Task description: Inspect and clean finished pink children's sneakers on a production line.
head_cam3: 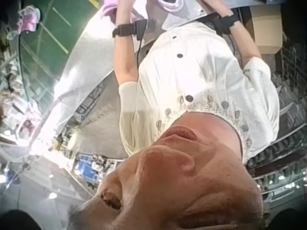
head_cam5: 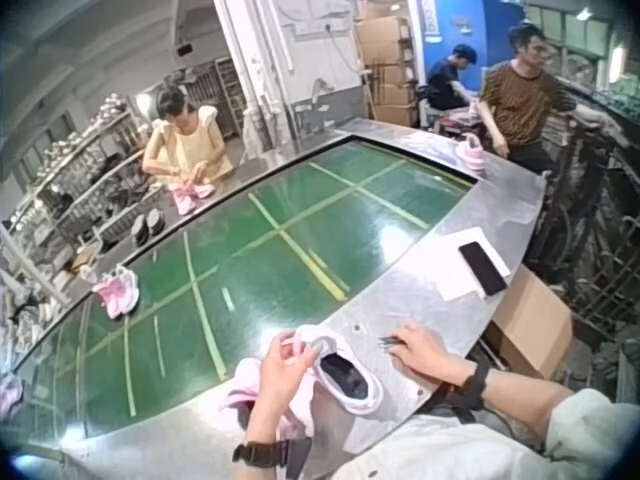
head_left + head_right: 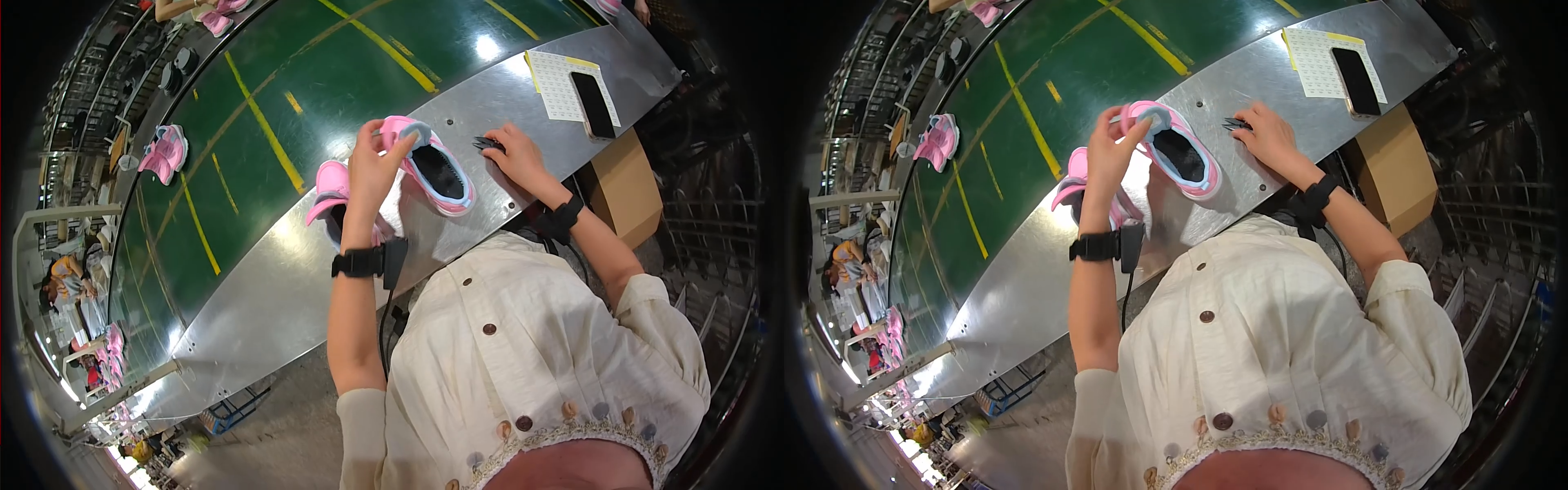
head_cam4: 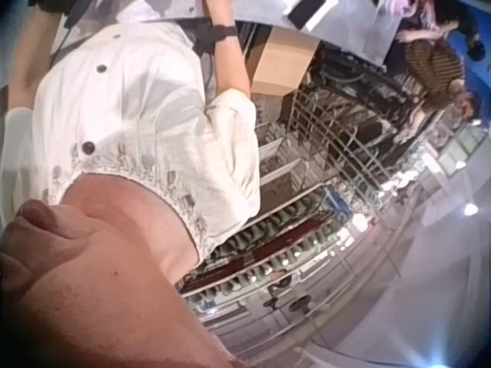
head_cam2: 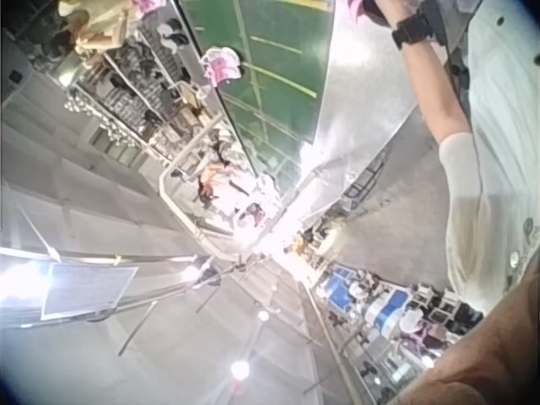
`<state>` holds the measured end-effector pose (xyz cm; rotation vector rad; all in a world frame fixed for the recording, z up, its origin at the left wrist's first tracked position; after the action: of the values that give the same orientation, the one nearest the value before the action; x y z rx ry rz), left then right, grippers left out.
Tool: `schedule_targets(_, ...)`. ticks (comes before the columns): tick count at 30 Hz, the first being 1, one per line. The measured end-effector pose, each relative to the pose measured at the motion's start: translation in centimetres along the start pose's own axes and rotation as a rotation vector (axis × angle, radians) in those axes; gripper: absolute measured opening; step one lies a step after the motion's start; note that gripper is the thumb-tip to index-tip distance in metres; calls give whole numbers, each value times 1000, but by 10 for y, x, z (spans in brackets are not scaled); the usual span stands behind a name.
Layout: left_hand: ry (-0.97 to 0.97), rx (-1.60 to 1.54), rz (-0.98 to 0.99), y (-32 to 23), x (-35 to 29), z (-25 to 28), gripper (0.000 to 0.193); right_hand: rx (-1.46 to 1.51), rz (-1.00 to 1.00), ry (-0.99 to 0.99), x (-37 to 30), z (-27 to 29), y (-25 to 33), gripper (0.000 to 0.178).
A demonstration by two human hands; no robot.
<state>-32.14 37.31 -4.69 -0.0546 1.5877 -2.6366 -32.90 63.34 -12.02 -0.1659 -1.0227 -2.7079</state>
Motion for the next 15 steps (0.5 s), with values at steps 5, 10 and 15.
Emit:
schedule_targets(5,-285,-272,-227,-25,-51,64,39,365,-164,-41,-2,11,3,24)
schedule_targets(10,-661,-521,8,50,-104,119,30,261,9,236,4,29,62,24)
schedule_targets(15,-506,-529,167,90,-123,26,48,257,641,253,-2,16,114,14)
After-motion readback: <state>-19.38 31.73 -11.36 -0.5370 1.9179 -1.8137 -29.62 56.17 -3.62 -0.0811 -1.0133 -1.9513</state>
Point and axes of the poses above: each hand's wrist, its own x-axis towards the middle knuckle, its own z-axis out of the back of the hand, y = z × x, the point moved 3 cm from there along x, towards the middle knuckle, and after that the axes turned 5 degrees about x, right-handed, at the moved point
